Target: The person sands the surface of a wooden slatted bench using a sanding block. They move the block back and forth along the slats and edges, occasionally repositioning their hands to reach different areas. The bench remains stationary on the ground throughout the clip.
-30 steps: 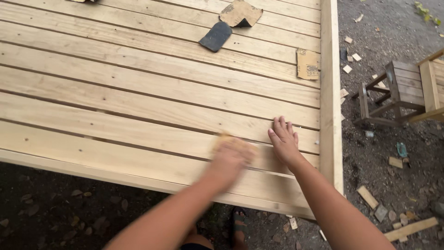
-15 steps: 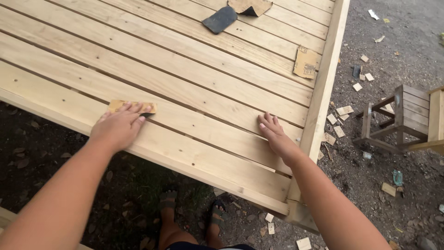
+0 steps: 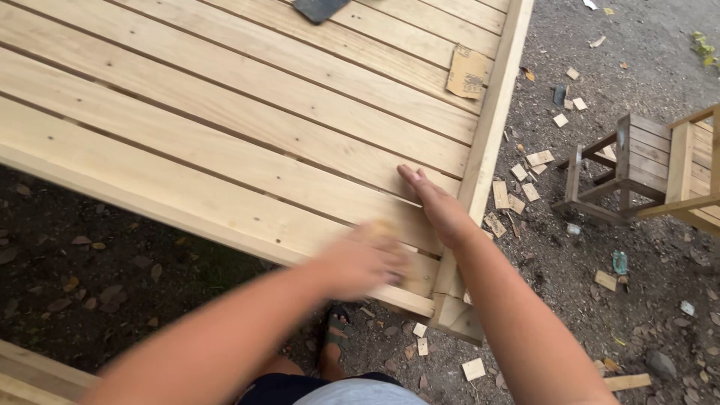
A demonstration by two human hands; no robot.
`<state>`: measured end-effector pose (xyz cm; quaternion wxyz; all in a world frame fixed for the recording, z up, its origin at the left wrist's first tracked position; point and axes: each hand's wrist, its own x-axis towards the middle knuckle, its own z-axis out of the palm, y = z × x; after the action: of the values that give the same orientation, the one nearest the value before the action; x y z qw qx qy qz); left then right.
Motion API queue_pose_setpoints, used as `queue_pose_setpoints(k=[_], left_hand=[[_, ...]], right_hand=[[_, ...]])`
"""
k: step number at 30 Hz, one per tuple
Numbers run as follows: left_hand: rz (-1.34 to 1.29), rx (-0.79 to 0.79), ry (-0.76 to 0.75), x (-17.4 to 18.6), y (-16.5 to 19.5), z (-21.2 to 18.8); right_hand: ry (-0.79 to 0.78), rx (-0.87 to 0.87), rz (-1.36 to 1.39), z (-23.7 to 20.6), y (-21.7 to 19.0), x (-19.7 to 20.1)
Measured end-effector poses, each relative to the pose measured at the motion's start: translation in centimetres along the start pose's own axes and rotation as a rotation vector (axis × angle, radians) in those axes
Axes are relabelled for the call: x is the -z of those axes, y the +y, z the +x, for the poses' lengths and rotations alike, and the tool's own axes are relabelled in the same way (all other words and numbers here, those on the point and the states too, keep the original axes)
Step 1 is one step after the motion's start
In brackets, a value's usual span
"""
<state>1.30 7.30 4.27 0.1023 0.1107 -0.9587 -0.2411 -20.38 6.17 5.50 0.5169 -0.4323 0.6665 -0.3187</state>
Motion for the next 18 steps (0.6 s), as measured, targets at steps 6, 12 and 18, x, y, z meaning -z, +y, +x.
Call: queue_pose_setpoints(k=[6, 12, 18], left_hand=[[-0.062, 0.435, -0.126, 11.0, -8.6, -13.9], [-0.055, 0.131, -0.220, 0.0, -2.3, -3.5], [-0.057, 0.063, -0.083, -0.7, -1.8, -3.3]], right_hand=[[0.024, -0.101, -0.115, -0.8, -1.4, -0.7], [0.033, -0.023, -0.130, -0.4, -0.9, -0.8], [0.008, 0.025, -0.160, -0.8, -1.4, -0.8]])
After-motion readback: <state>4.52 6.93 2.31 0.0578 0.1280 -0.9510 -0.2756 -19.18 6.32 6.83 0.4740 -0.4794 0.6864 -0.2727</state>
